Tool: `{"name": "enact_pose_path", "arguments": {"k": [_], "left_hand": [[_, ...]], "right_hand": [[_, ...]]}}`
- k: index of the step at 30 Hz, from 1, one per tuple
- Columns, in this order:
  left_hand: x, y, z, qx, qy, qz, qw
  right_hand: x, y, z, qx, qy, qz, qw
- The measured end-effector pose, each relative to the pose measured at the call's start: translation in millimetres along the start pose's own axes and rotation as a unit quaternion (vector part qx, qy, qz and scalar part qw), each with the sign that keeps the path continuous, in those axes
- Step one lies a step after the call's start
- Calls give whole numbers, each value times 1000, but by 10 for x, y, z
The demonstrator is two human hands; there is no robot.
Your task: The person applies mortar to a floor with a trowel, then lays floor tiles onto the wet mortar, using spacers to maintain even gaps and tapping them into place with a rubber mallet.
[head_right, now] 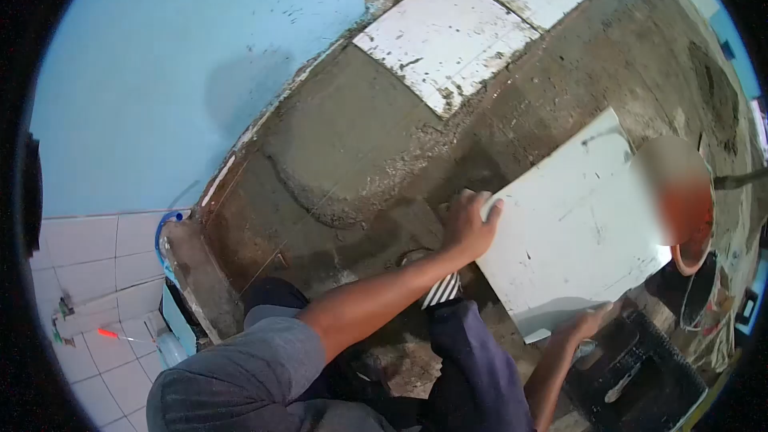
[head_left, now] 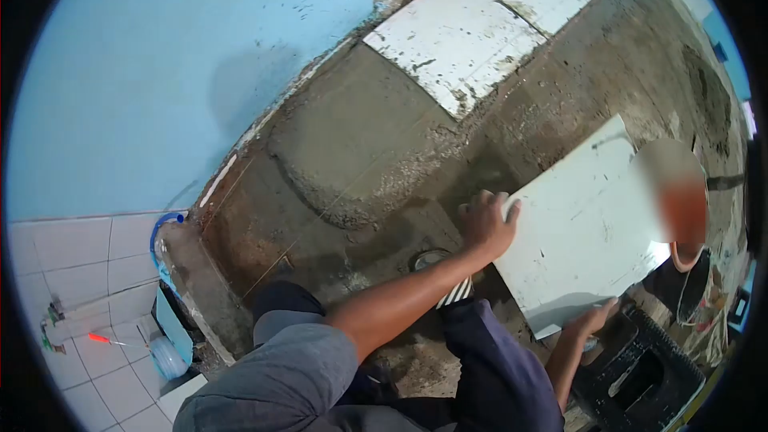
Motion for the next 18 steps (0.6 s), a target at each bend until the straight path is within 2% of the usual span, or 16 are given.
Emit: {"name": "enact_pose_path", "arguments": {"k": [1, 4, 6, 7, 11, 12, 13, 15, 18], "left_hand": [[-22, -44, 248, -34, 27, 12, 999], [-91, -314, 935, 15, 88, 40, 995], [-117, -613, 1410, 34, 124, 59, 990], [-111, -773, 1634, 47, 137, 73, 987], [89, -1436, 2300, 105, 138, 229, 958], [190, -1583, 2402, 109, 140, 276, 945], [315, -1846, 2405, 127, 160, 290, 935], [634, -2416, 2274, 162, 196, 319, 913], [1087, -2682, 2350, 194, 210, 398, 872]], "right_hand": [[153, -148, -319, 9, -12, -24, 1000], [326, -88, -1005, -26, -120, -46, 991], [594, -68, -1519, 5, -169, -52, 984], [940, -153, -1808, 51, -149, -63, 985], [1455, 183, -2561, 160, -256, -76, 950], [1614, 281, -2704, 180, -320, -83, 926], [1761, 372, -2799, 228, -319, -101, 914], [1891, 734, -2899, 252, -392, -91, 880], [2269, 1073, -2939, 314, -413, -116, 847]]}}
Point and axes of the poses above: each hand's wrist, its own x-axis away from the middle knuckle, its own z-axis out of the back of the hand, y = z × x, the point moved 3 cm from there along -x, towards the middle knuckle, and after that the axes turned 8 degrees about -x, right-handed, at the moved point
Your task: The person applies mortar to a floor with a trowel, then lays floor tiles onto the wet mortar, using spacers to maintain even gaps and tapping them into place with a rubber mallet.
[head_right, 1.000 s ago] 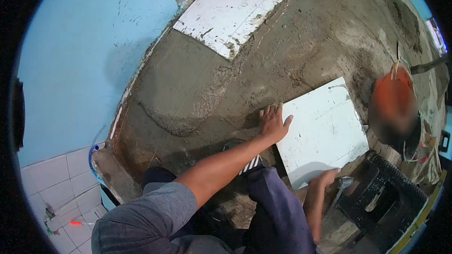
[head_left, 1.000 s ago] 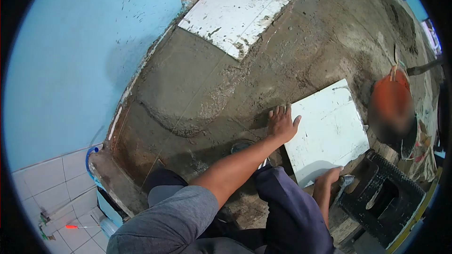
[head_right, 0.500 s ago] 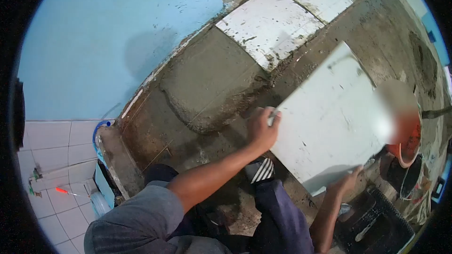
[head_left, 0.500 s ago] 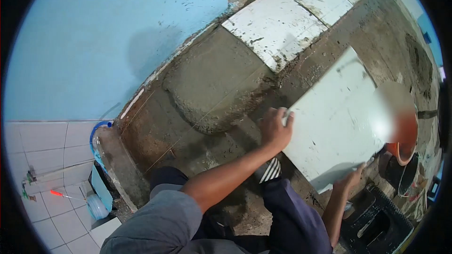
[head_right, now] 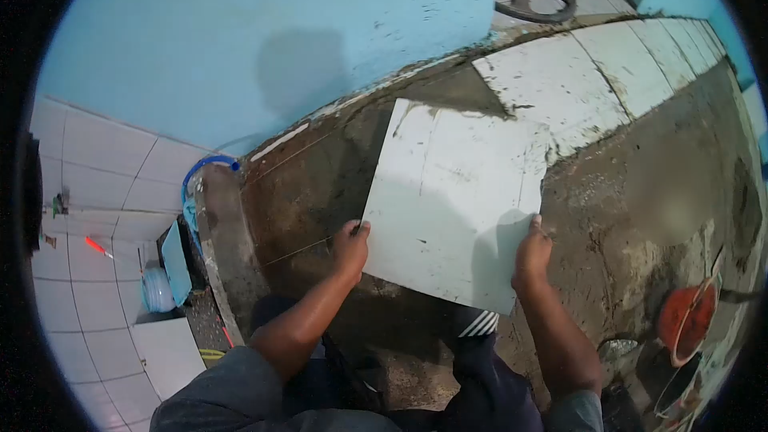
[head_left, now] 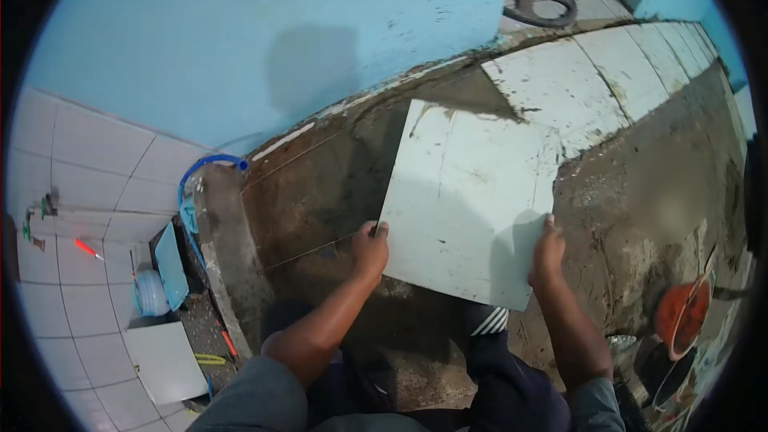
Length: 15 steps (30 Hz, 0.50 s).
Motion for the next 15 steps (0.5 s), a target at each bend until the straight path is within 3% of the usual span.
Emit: {"name": "enact_pose_path", "arguments": {"k": [3, 15], "left_hand": [[-109, -330, 206, 24, -7, 55, 998], [-764, -342, 544, -5, -5, 82, 997]], "right_hand": [[206, 72, -359, 40, 24, -58, 997], [51, 320, -992, -7, 7, -42, 999]]}}
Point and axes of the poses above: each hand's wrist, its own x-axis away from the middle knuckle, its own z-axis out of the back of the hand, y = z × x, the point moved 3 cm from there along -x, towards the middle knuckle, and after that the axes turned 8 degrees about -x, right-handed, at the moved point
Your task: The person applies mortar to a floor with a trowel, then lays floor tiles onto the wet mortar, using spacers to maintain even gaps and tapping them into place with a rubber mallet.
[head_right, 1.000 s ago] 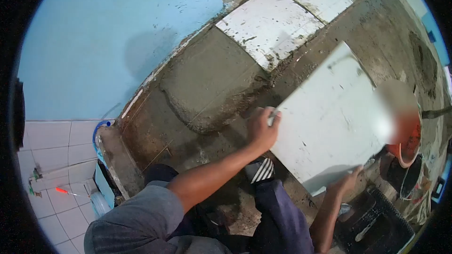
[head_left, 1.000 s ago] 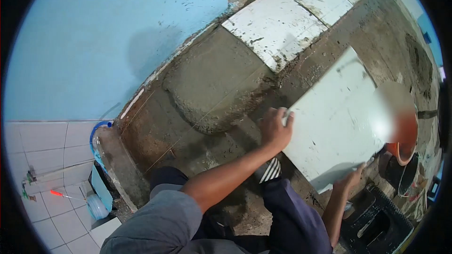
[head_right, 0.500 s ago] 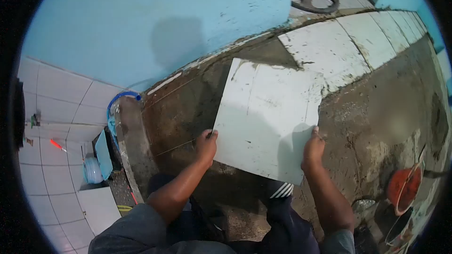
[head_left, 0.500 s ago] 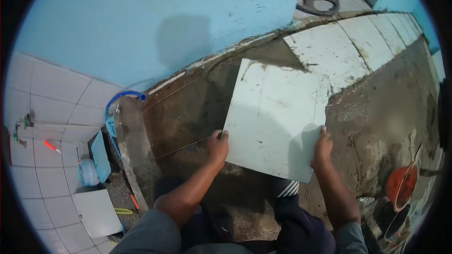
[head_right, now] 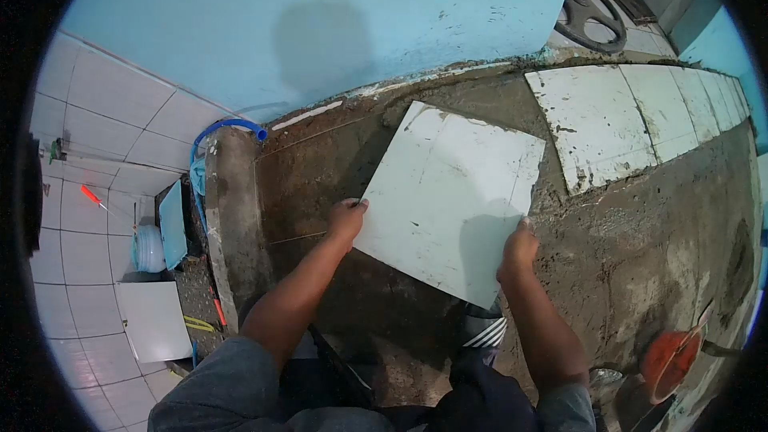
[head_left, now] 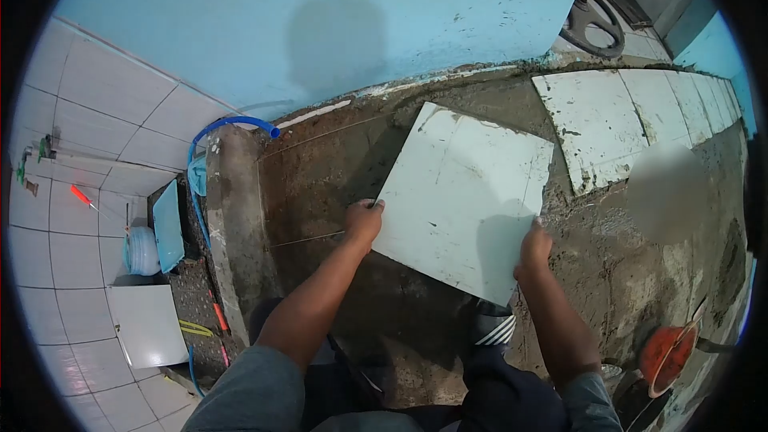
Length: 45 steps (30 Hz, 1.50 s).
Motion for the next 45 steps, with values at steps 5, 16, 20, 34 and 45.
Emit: {"name": "enact_pose_path", "arguments": {"k": [5, 16, 20, 34, 45], "left_hand": [[-104, -19, -44, -19, -6, -5, 1000], [-698, 262, -157, -13, 8, 2, 1000], [-1191, 432, -91, -43, 7, 6, 999], [-2104, 956, 304, -275, 89, -114, 951], [-2134, 1064, 275, -346, 66, -139, 926]], "right_hand": [[-4, -6, -17, 1, -12, -9, 1000], [83, 8, -398, -108, 0, -16, 994], [-56, 212, -610, -147, -15, -46, 988], [260, 636, -983, 31, -240, -5, 970], [439, 671, -776, -21, -331, -124, 935]]}}
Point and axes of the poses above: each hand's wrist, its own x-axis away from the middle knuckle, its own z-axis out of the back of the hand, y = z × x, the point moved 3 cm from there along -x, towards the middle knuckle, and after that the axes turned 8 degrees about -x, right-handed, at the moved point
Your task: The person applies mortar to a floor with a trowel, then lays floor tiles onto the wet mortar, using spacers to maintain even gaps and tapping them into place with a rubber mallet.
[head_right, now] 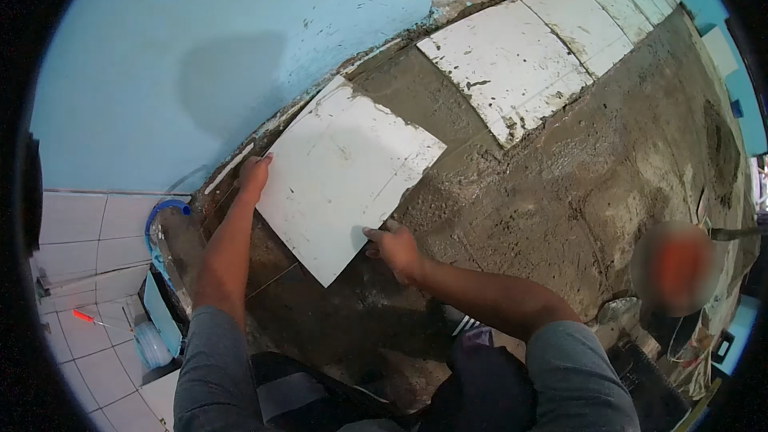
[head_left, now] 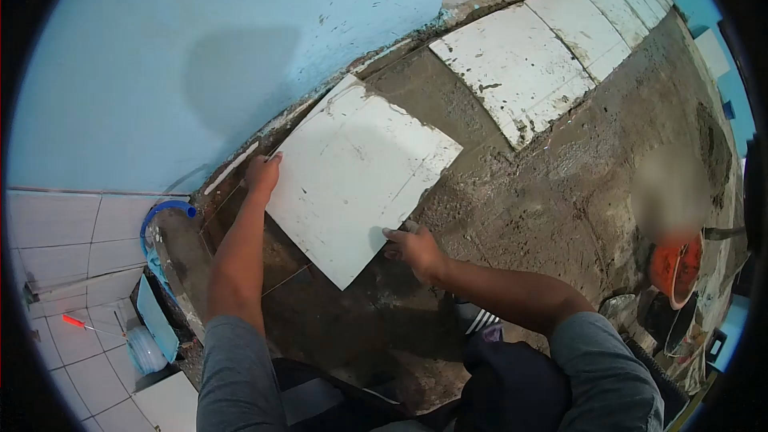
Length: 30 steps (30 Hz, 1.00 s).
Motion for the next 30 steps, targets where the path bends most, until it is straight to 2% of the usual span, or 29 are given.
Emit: {"name": "enact_pose_path", "arguments": {"k": [6, 10, 13, 18, 21, 25, 28, 30], "left_hand": [[-33, 112, -220, 21, -2, -34, 999], [-128, 208, -339, 49, 8, -67, 997], [-144, 331, -281, 54, -9, -49, 997], [-80, 550, -237, 10, 24, -58, 998], [-262, 637, -378, -18, 44, -85, 995], [-482, 1070, -385, -54, 8, -146, 988], [-79, 1483, -150, -108, 73, -143, 981], [31, 1508, -169, -54, 149, -136, 978]], "right_hand": [[77, -209, 22, -41, -78, -25, 996], [200, -365, -24, 13, -86, -13, 996], [249, -413, -27, 28, -93, 0, 995], [202, -445, -15, -33, -79, 5, 996], [107, -480, 81, -42, -137, 34, 989], [93, -581, 151, -86, -83, 47, 992], [-16, -714, 201, -75, -71, 64, 993], [-83, -771, 266, -69, -77, 71, 992]]}}
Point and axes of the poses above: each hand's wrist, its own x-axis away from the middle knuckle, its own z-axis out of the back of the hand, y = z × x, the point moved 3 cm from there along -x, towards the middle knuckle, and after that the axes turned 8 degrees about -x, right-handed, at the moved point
